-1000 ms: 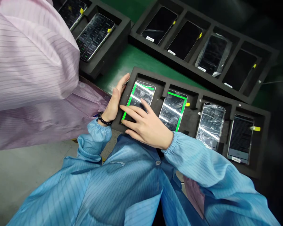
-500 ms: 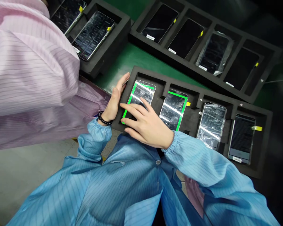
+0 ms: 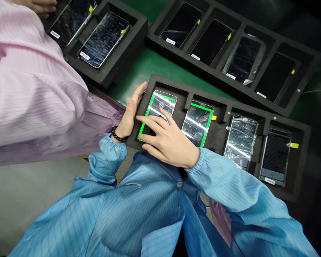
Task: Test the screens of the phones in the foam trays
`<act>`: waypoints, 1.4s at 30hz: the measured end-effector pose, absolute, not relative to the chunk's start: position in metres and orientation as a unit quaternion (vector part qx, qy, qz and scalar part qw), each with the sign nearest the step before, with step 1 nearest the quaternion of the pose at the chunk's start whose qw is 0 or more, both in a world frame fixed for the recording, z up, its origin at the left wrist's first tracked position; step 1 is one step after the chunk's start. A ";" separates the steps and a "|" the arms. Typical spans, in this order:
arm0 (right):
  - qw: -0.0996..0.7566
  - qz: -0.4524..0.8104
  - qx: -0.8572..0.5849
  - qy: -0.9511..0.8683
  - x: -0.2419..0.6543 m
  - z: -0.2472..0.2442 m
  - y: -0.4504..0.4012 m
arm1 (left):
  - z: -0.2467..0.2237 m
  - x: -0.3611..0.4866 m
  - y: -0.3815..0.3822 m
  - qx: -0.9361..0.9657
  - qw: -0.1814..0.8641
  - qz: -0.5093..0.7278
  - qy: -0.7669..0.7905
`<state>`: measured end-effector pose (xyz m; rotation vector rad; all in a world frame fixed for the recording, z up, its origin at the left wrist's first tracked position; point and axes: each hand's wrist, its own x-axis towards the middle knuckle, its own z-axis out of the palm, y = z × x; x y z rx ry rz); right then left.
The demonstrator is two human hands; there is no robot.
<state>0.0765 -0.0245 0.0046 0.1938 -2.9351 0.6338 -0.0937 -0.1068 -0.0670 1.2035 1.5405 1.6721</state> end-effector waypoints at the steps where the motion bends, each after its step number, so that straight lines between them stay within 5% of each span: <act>1: 0.060 0.205 0.071 -0.974 0.076 0.003 -0.026 | -0.067 -0.094 -0.107 0.453 0.278 0.624 0.573; 10: 0.104 0.176 0.024 -0.979 0.098 0.027 -0.010 | -0.066 -0.090 -0.107 0.440 0.284 0.635 0.567; 20: 0.060 0.046 -0.164 -0.984 0.110 0.013 0.037 | -0.068 -0.090 -0.108 0.423 0.294 0.642 0.568; 42: 0.038 0.044 -0.170 -0.984 0.092 0.007 0.044 | -0.069 -0.089 -0.106 0.427 0.294 0.651 0.554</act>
